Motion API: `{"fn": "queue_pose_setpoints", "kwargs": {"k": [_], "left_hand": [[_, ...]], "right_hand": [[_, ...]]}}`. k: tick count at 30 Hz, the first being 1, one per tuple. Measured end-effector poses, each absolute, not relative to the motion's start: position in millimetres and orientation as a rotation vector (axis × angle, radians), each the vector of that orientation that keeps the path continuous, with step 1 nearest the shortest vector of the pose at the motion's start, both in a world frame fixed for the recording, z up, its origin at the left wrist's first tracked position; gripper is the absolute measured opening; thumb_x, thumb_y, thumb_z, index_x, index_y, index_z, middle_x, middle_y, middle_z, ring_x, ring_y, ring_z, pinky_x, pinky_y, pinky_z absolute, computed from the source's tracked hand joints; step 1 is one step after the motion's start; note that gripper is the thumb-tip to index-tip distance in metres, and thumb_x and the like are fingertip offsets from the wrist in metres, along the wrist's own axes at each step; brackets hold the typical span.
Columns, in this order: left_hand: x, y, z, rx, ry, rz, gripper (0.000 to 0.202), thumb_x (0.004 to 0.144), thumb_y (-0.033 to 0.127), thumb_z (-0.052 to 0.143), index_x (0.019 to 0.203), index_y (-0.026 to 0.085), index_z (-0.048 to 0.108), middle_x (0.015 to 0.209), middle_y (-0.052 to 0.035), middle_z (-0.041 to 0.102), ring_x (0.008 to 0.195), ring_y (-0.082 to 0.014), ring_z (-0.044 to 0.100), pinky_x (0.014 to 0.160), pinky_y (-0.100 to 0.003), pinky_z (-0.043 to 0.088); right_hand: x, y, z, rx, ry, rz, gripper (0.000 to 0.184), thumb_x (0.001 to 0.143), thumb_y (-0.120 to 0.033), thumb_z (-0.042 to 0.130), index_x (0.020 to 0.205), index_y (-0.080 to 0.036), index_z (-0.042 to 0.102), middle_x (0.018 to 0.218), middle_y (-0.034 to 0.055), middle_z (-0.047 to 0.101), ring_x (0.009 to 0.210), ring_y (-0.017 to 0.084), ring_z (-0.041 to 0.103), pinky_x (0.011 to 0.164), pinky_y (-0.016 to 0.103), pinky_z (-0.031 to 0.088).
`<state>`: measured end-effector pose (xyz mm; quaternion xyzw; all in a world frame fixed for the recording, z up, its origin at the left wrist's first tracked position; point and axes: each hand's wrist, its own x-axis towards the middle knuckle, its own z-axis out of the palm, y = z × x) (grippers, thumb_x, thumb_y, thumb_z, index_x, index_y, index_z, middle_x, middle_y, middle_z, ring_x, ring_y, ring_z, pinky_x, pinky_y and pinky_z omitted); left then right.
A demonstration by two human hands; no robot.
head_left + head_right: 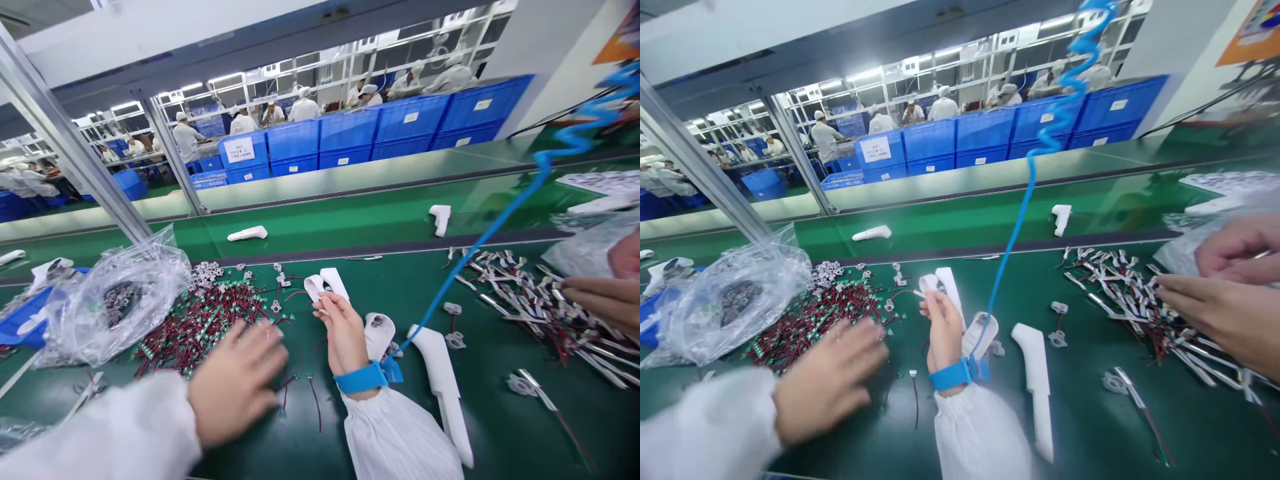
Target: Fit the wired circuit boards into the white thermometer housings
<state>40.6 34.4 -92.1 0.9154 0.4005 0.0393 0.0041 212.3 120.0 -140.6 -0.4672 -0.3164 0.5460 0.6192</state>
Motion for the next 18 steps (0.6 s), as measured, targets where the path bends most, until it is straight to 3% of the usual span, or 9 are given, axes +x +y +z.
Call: {"fn": "queue_pose_setpoints", "kwargs": {"k": [2, 6, 11, 18], "left_hand": [[56.8, 20.4, -119.7, 2.924, 0.972, 0.066, 0.052, 0.085, 0.044, 0.035, 0.132, 0.025, 0.024, 0.14, 0.0002, 0.031, 0.129, -0.0213, 0.019, 0.104, -0.048, -0.003], [56.6, 24.7, -151.9, 2.874, 1.148, 0.046, 0.051, 0.086, 0.044, 0.028, 0.135, 0.03, 0.017, 0.144, 0.0021, 0.018, 0.131, -0.0262, 0.008, 0.096, -0.052, -0.02], [17.3, 70.5, -143.4, 2.906, 1.137, -0.026, 0.049, 0.087, 0.036, 0.032, 0.134, 0.031, 0.019, 0.143, 0.0026, 0.023, 0.131, -0.0245, 0.013, 0.099, -0.05, -0.016], [-12.1, 104.7, -147.4, 2.906, 1.154, 0.04, 0.047, 0.087, 0.029, 0.034, 0.133, 0.03, 0.024, 0.142, 0.0006, 0.027, 0.13, -0.0222, 0.016, 0.102, -0.047, -0.009]], "right_hand": [[217.2, 115.1, -134.7, -1.04, -0.674, 1.292, 0.015, 0.072, -0.028, 0.062, 0.077, -0.013, 0.059, 0.068, -0.0023, 0.058, 0.064, 0.01, 0.054, 0.062, 0.024, 0.043], [226.7, 110.7, -127.2, -1.012, -0.564, 1.38, 0.03, 0.052, -0.037, 0.073, 0.069, -0.014, 0.062, 0.055, -0.0018, 0.058, 0.061, 0.012, 0.052, 0.056, 0.022, 0.041], [233.4, 112.2, -125.1, -1.029, -0.501, 1.399, 0.036, 0.042, -0.04, 0.078, 0.065, -0.015, 0.064, 0.053, -0.0018, 0.055, 0.062, 0.013, 0.051, 0.055, 0.021, 0.041], [232.5, 114.5, -125.2, -1.09, -0.524, 1.442, 0.034, 0.045, -0.042, 0.078, 0.065, -0.017, 0.066, 0.058, -0.0003, 0.055, 0.065, 0.014, 0.049, 0.056, 0.022, 0.042]]}}
